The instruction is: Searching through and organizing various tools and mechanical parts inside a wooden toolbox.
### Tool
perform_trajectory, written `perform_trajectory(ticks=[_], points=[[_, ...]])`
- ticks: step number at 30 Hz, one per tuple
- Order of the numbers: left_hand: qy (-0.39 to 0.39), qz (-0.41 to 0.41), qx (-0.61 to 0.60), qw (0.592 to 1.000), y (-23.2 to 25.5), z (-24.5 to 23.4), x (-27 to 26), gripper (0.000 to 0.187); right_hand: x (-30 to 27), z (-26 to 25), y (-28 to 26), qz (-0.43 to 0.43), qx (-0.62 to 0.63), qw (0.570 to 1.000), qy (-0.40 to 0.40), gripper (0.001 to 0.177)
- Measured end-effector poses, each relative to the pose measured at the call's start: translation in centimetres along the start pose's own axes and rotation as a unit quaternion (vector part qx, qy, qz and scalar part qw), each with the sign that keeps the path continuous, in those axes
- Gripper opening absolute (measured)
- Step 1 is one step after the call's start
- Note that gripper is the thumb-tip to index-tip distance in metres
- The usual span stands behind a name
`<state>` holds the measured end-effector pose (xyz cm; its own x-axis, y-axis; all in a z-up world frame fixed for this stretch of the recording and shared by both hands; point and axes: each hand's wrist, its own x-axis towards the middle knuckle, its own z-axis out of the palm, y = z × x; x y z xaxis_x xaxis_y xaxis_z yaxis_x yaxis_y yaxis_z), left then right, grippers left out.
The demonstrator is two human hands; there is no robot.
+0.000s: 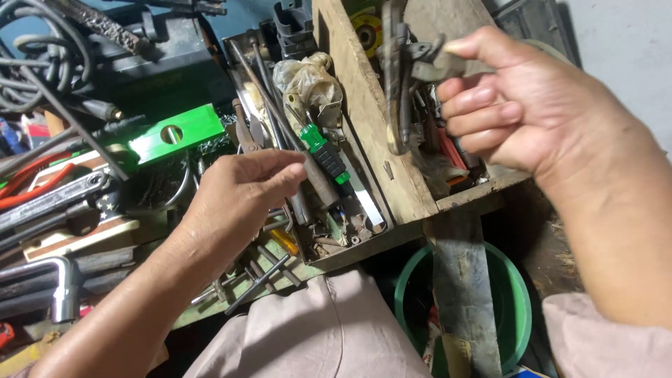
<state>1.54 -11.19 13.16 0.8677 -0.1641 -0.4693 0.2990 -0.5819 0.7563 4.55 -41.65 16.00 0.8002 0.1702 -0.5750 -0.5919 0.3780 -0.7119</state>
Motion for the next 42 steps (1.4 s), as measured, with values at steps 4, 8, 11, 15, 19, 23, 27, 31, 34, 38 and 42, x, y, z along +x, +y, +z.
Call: perform_trajectory(ticks=[4, 8, 11, 15, 19, 23, 27, 31, 34, 38, 42], points=[[-0.006, 0.01, -0.071, 0.997, -1.2, -0.1, 0.1, 0.055, -0.6, 4.6, 2.1, -0.028, -0.098, 0.995, 0.021, 0.032], [-0.019, 0.042, -0.17, 0.984, -2.6, -0.6, 0.2, 0.066, -1.0, 8.6, 3.7, -0.026, -0.138, 0.99, 0.007, 0.032], [-0.045, 0.048, -0.216, 0.974, -4.8, -0.8, 1.1, 0.071, -1.6, 9.4, 4.6, -0.046, -0.147, 0.987, 0.036, 0.031], [-0.057, 0.056, -0.268, 0.96, -3.9, -1.1, 0.1, 0.072, -3.1, 11.5, 6.1, -0.094, -0.114, 0.989, 0.026, 0.03], [-0.034, 0.13, -0.312, 0.941, -4.7, -1.6, -0.3, 0.064, -3.0, 13.2, 8.6, -0.127, -0.079, 0.987, -0.054, 0.034], [0.03, 0.101, -0.316, 0.943, -5.4, -2.7, -1.0, 0.053, -1.3, 15.5, 11.2, -0.078, -0.049, 0.988, -0.123, 0.035], [0.077, 0.003, -0.332, 0.94, -8.7, -3.4, -1.3, 0.049, 2.9, 16.8, 14.9, -0.024, -0.029, 0.988, -0.15, 0.038], [0.105, -0.11, -0.36, 0.92, -11.0, -4.3, -1.0, 0.056, 6.3, 18.6, 17.8, 0.007, -0.089, 0.986, -0.138, 0.038], [0.125, -0.141, -0.354, 0.916, -11.4, -5.3, -0.4, 0.058, 9.9, 19.0, 19.5, 0.011, -0.142, 0.981, -0.131, 0.037], [0.128, -0.145, -0.328, 0.925, -11.8, -6.3, 0.6, 0.062, 14.0, 18.9, 22.2, 0.041, -0.374, 0.922, -0.09, 0.043], [0.076, -0.133, -0.283, 0.947, -11.2, -5.6, 1.3, 0.067, 12.4, 17.9, 21.1, 0.038, -0.574, 0.817, -0.04, 0.059]])
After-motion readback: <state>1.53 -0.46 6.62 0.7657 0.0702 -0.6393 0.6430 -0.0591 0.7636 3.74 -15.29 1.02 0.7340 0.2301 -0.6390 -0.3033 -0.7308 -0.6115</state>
